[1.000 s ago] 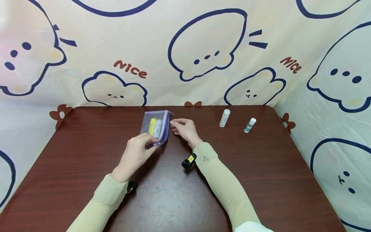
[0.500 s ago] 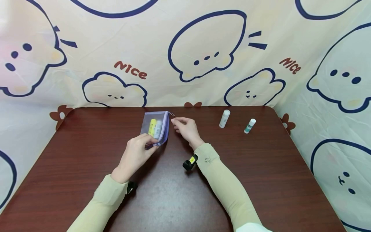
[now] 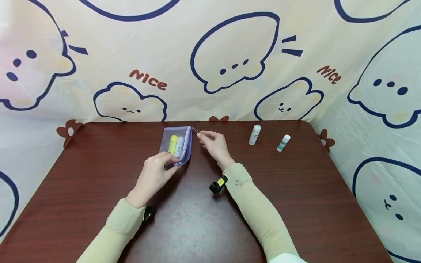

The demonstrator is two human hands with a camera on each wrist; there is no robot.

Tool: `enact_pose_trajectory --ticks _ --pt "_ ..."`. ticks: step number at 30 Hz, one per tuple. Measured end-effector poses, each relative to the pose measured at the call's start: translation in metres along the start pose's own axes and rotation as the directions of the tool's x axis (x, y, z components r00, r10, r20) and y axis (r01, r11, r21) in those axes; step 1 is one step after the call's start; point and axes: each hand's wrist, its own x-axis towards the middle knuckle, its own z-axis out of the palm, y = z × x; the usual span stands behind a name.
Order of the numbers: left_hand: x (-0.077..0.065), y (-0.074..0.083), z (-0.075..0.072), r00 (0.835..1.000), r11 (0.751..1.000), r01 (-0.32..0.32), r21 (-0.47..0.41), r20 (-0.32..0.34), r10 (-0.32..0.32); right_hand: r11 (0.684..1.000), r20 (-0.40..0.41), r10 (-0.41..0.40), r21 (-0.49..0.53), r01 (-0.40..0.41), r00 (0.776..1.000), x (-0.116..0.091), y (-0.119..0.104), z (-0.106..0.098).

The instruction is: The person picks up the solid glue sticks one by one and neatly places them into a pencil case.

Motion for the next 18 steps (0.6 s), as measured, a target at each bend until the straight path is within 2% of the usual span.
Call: enact_pose_trajectory --ticks 18 --pt "0.000 -0.001 0.000 1.000 1.000 -0.016 0.001 -0.009 0.016 0.996 -0.023 -0.083 0.020 0.084 0.996 -0.006 -0.009 -0.014"
